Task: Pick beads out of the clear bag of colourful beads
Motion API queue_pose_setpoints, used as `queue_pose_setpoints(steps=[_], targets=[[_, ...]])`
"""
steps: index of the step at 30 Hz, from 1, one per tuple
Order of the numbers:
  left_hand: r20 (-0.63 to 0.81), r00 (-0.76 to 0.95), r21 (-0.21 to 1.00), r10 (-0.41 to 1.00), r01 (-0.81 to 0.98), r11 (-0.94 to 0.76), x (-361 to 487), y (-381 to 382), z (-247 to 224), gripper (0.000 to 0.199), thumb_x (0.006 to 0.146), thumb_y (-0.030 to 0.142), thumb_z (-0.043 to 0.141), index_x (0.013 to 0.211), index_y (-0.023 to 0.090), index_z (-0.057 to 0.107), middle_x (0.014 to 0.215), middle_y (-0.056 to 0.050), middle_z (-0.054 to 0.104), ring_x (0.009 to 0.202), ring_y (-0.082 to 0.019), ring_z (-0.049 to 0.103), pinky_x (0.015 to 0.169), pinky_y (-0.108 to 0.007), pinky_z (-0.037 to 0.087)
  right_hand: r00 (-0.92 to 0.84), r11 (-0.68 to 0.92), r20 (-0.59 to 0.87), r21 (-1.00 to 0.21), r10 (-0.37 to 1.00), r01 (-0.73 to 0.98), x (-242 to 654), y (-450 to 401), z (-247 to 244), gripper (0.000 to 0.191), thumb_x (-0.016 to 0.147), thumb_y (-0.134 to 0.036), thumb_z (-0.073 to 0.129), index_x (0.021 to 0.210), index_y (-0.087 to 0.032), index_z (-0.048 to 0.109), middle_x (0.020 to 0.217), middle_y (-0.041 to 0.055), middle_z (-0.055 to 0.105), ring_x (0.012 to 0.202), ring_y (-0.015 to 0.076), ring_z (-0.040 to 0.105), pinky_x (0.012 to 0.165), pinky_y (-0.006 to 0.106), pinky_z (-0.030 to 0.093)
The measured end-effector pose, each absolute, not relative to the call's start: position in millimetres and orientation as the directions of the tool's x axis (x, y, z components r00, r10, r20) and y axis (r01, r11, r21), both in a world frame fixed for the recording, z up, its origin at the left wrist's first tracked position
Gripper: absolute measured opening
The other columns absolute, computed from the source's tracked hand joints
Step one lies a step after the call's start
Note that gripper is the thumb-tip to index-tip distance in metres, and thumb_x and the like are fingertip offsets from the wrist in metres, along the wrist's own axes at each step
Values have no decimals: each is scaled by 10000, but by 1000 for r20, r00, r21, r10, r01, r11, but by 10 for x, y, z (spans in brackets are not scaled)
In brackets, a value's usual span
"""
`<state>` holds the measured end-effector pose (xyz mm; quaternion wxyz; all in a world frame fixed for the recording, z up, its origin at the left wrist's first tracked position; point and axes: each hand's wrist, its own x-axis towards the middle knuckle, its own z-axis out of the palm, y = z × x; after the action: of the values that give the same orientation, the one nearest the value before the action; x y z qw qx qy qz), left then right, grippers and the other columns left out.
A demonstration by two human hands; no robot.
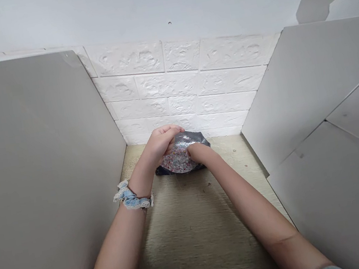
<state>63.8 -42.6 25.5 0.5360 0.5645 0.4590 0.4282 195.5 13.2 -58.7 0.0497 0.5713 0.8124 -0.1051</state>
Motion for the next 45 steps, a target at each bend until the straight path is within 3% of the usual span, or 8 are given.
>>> queue_pose_setpoints(steps=[8, 12, 17, 23, 35, 40, 43, 45], targets=[[-12, 212, 999, 977, 53, 1, 642, -403, 224, 165, 727, 295, 492, 777, 143, 534, 432, 82, 190, 365, -28, 124, 369, -196, 81, -439, 426, -125, -121, 890, 897, 1950, 135, -588, 329, 780, -72, 377, 1020, -150, 589, 1063, 104, 566, 936, 170, 534, 776, 242, 380], [-20, 201, 999, 979, 54, 10, 650, -401, 216, 171, 720, 301, 504, 771, 143, 544, 431, 79, 200, 365, -26, 130, 367, -193, 83, -527, 508, -165, -145, 834, 849, 1834, 120, -583, 268, 770, -133, 421, 917, -206, 633, 968, 53, 601, 848, 149, 548, 723, 219, 387], [-18, 185, 999, 983, 46, 10, 656, -399, 214, 161, 718, 302, 499, 747, 151, 546, 419, 78, 193, 360, -27, 126, 366, -200, 76, -520, 504, -216, -129, 826, 854, 1772, 98, -577, 217, 732, -162, 466, 856, -165, 644, 860, 76, 622, 749, 174, 557, 649, 253, 399], [-13, 172, 999, 985, 48, 5, 664, -406, 219, 156, 700, 298, 512, 739, 152, 551, 404, 81, 202, 349, -27, 128, 368, -211, 66, -518, 497, -225, -143, 826, 856, 1763, 80, -574, 223, 752, -175, 449, 862, -162, 642, 905, 81, 621, 785, 184, 566, 661, 262, 417], [15, 152, 997, 988, 68, -25, 668, -410, 235, 146, 710, 283, 494, 718, 147, 546, 368, 85, 216, 330, -32, 146, 367, -213, 83, -524, 502, -124, -171, 843, 848, 1761, 104, -749, 253, 790, -138, 404, 944, -138, 604, 1024, 117, 586, 901, 213, 550, 724, 292, 414], [14, 117, 990, 993, 136, -30, 667, -409, 223, 185, 716, 318, 499, 743, 149, 570, 355, 82, 223, 330, -40, 157, 372, -214, 82, -541, 523, -42, -206, 840, 827, 1828, 147, -729, 193, 813, -197, 396, 845, -126, 572, 972, 125, 560, 808, 185, 533, 684, 283, 393], [18, 96, 988, 995, 152, -32, 671, -413, 222, 209, 713, 330, 513, 769, 148, 600, 350, 82, 230, 329, -43, 171, 374, -214, 104, -519, 515, 71, -290, 852, 807, 1911, 208, -645, 227, 847, -257, 348, 811, -128, 531, 901, 100, 541, 779, 155, 495, 688, 275, 376], [16, 84, 986, 996, 166, -30, 680, -419, 231, 209, 709, 310, 524, 777, 138, 622, 340, 82, 234, 331, -43, 178, 376, -214, 128, -476, 488, 152, -458, 866, 742, 1973, 245, -580, 227, 838, -291, 366, 765, -135, 514, 821, 63, 532, 729, 136, 474, 669, 269, 371]])
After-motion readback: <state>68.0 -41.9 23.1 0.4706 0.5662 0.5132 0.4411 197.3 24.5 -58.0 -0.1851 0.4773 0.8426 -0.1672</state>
